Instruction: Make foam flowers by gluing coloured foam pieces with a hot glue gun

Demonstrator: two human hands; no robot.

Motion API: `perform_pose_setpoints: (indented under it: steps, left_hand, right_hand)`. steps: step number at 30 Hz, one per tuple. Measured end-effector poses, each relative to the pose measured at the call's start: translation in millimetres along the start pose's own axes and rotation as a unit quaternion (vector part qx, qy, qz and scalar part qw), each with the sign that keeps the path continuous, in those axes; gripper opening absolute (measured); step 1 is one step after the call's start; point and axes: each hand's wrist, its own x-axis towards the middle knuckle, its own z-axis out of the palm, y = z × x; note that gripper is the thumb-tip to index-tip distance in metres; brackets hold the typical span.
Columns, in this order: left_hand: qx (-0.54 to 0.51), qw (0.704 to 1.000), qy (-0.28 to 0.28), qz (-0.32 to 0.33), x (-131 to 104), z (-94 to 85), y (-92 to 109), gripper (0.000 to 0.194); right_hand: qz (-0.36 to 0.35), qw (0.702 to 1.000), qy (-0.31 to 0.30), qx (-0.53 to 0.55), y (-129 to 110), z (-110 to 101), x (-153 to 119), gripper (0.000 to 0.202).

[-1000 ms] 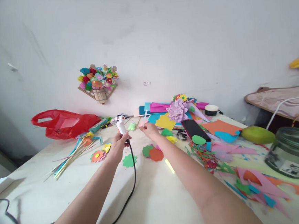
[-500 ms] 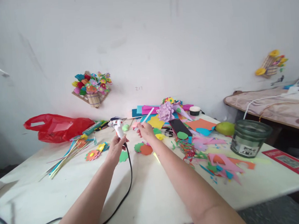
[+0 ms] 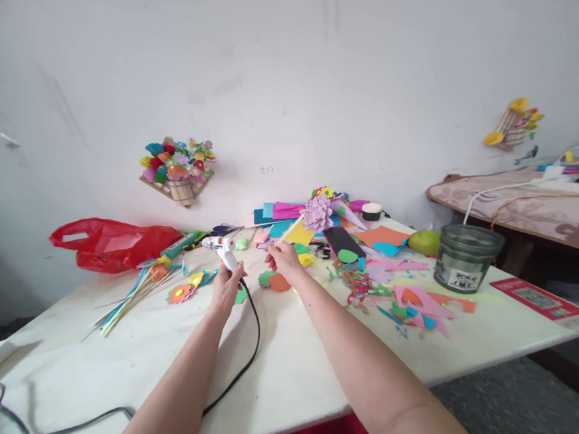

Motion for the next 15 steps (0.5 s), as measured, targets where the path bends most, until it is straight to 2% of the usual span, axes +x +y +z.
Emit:
perform_pose_setpoints:
  steps: [4,9,15]
  left_hand:
    - [0.003,0.999,0.037,0.004,-0.3,-2.5,3.2,0.034]
    - [-0.059,0.997,0.030,-0.031,-3.5,3.1,8.8,0.039]
    - [-0.107,0.988,0.102,-0.045,0.0,9.4,8.8,0.037]
  right_hand:
    - [0.011,0.998,-0.023,0.062,-2.7,1.3,-3.9,0.016]
    - [0.028,0.991,-0.041,0.122,1.4,8.3,-10.9,0.020]
    - [0.075,0.972,-0.160,0.152,11.9,24.0,-24.0,0.020]
